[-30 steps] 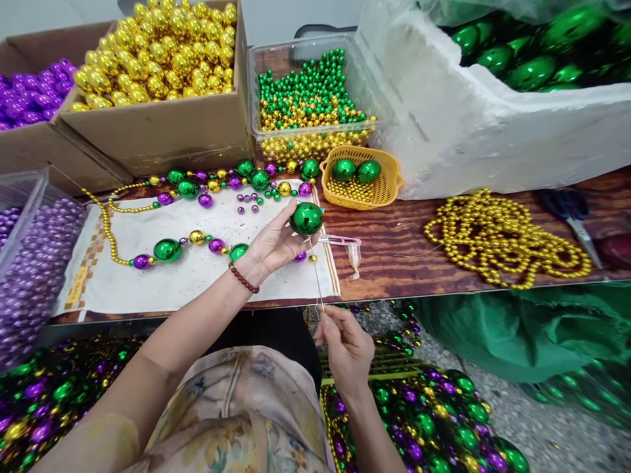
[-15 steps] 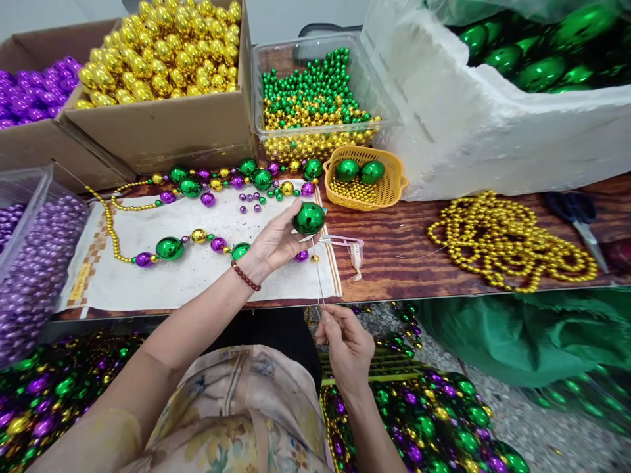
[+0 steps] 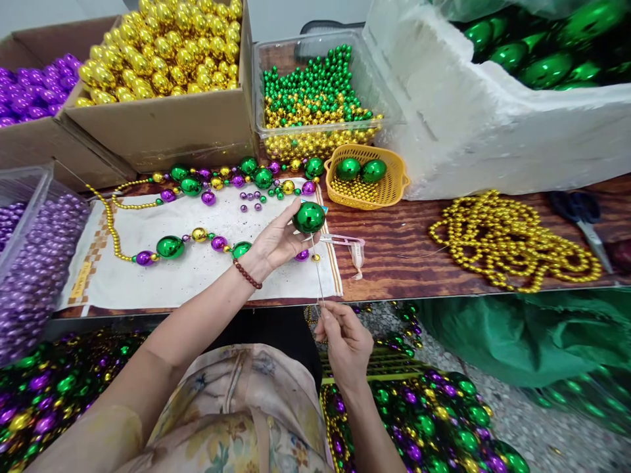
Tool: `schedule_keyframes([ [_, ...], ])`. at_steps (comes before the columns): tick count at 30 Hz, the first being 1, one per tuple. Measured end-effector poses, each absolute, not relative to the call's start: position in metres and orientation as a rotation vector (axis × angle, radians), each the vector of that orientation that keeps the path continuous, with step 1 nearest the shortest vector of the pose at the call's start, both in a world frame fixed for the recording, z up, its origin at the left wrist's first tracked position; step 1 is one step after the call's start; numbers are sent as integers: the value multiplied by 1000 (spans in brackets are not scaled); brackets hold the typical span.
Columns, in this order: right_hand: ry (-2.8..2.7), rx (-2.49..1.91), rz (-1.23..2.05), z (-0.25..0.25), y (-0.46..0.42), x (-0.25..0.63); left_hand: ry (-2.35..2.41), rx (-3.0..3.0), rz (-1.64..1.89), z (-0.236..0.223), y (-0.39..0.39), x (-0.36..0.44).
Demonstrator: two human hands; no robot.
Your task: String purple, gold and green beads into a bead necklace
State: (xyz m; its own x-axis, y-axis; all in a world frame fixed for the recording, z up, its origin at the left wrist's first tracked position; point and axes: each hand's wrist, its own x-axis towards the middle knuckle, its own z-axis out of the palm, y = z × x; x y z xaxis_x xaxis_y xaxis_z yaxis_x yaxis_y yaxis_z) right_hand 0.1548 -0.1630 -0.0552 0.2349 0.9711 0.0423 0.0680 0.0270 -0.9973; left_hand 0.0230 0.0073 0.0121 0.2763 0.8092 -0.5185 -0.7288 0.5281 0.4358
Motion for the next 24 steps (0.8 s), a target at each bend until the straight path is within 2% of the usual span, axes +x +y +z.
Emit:
schedule_keyframes([
  [11,-1034,-1342,1024,-55,-162,155,749,128,1028,11,6,24],
  [24,-1061,-1294,945,-64,-147,147,684,669,1131,20,-27,31],
])
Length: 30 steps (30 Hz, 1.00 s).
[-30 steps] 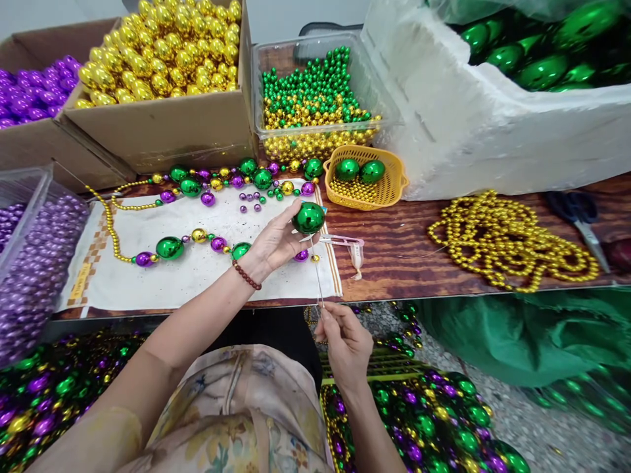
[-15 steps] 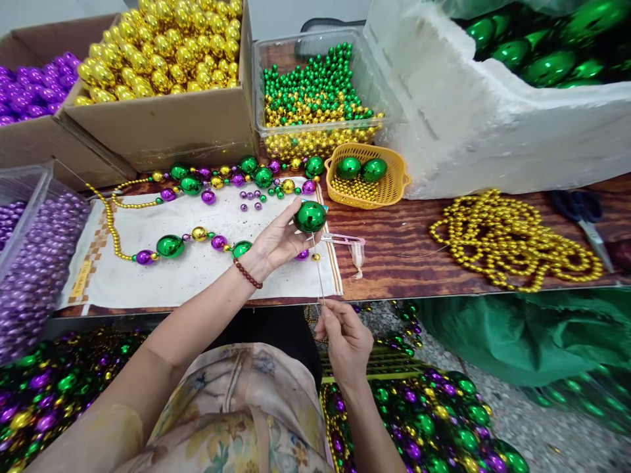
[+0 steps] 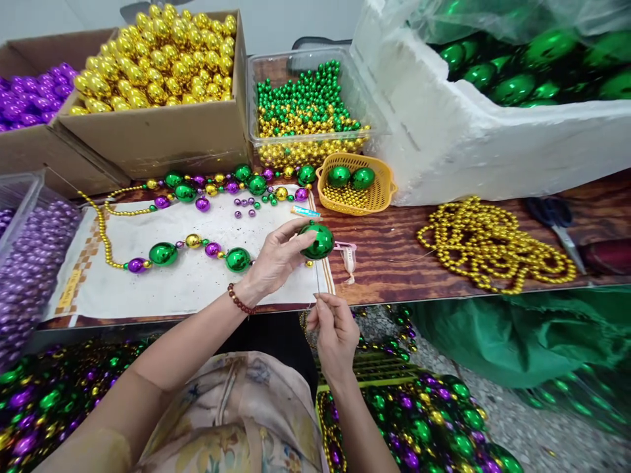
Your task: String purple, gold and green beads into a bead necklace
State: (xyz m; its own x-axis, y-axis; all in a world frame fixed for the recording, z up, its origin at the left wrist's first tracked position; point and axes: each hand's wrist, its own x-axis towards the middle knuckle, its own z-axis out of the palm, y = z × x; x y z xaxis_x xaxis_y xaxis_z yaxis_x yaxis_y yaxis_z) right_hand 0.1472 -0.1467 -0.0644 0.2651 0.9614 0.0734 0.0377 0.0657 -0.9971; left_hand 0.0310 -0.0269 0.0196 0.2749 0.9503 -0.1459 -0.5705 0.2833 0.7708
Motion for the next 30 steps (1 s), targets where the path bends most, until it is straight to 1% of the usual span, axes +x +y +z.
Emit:
schedule_keyframes([
  [5,-1076,-1274,930,-63,-145,148,689,659,1181,20,-32,28],
  [13,-1034,-1314,955,-54,-140,148,712,631,1078,11,-45,35],
  [20,-1062,-1259,1088,-37,-127,171,730,664,1115,-2,-52,54],
  [23,-921,-1316,1083,-39,-121,180,738,991,1001,-4,-49,52],
  [26,-746,-1311,1073,-43,-114,187,811,1462,819,-1,-31,30],
  [28,-629,-1295,1081,-46,-110,191,1037,1775,788,1,-7,3],
  [30,-529,-1284,1087,-49,-107,195,1385,2048,733,-2,22,-28],
])
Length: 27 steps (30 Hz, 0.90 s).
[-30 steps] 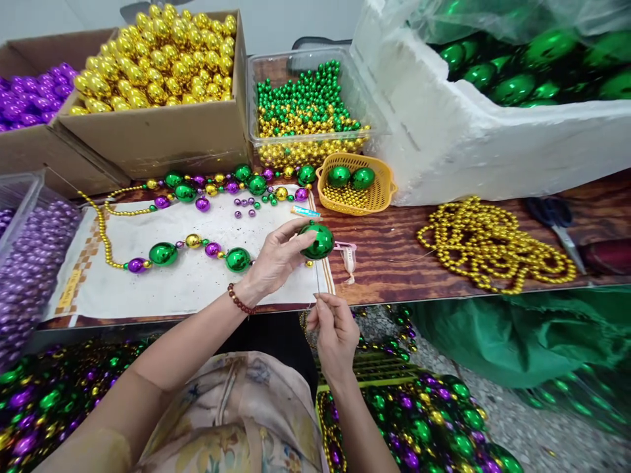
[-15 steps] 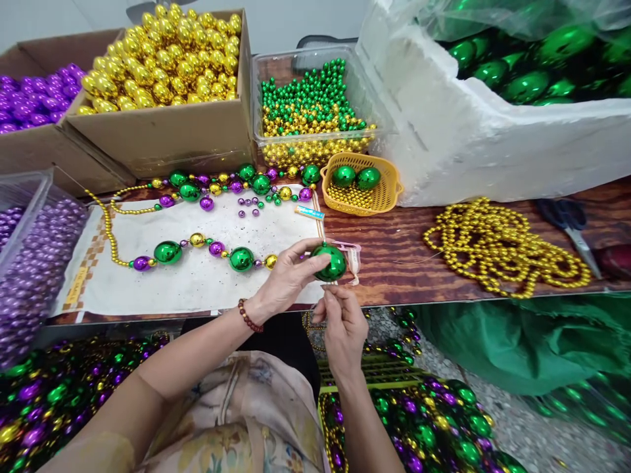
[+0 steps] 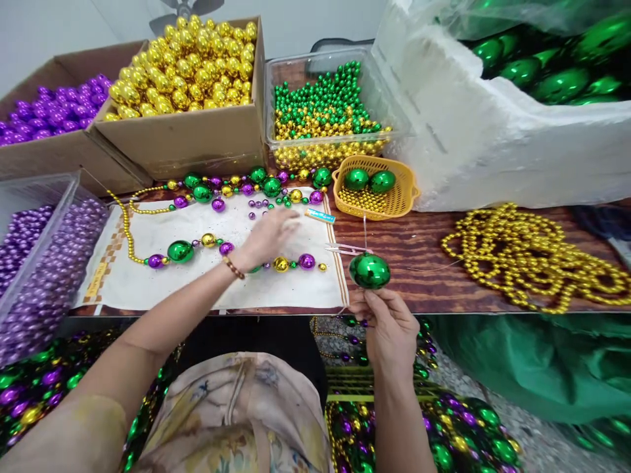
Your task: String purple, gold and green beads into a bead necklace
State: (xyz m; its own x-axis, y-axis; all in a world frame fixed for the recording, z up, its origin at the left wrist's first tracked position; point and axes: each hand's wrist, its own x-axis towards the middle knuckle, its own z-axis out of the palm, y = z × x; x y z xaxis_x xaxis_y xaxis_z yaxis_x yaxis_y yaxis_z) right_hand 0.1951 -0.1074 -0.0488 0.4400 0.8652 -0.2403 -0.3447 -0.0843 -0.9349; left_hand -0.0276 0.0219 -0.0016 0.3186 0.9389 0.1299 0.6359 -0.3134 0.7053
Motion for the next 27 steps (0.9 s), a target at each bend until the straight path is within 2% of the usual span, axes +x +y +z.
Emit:
schedule_keyframes([
  [3,-458,-1271,1075,-53,-106,199,1740,2328,376,-12,58,-64],
  [7,-496,-1273,1051,-59,-108,201,1732,2476,115,-28,75,-81],
  [9,-541,-1281,1048,-62,-110,200,1720,2435,176,-30,75,-79],
  [11,-604,-1293,1044,-65,-112,200,1693,2307,392,-26,73,-72],
  [15,-726,-1324,1012,-63,-115,197,1261,1586,868,-4,58,-43],
  [20,-863,-1333,985,-49,-118,198,704,823,873,22,30,-3],
  [27,-982,-1357,904,-33,-125,205,642,666,897,27,19,14],
])
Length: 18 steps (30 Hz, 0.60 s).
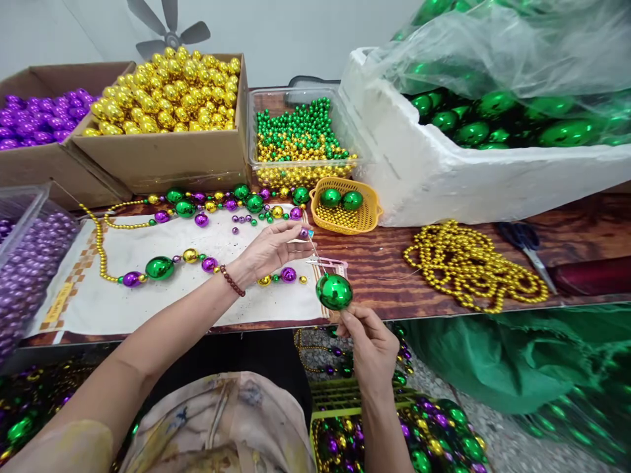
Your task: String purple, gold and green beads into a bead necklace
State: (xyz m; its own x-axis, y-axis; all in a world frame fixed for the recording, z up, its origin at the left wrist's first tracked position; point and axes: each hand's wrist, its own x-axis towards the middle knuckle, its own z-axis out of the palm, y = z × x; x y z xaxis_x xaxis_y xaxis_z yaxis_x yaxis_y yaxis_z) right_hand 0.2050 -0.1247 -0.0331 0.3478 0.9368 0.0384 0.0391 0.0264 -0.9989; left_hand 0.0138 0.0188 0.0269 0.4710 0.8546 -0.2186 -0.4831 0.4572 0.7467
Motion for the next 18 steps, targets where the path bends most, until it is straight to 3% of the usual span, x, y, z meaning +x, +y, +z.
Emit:
schedule_keyframes([
  [18,-1041,-1448,850,-23,-126,204,677,699,920,29,22,22],
])
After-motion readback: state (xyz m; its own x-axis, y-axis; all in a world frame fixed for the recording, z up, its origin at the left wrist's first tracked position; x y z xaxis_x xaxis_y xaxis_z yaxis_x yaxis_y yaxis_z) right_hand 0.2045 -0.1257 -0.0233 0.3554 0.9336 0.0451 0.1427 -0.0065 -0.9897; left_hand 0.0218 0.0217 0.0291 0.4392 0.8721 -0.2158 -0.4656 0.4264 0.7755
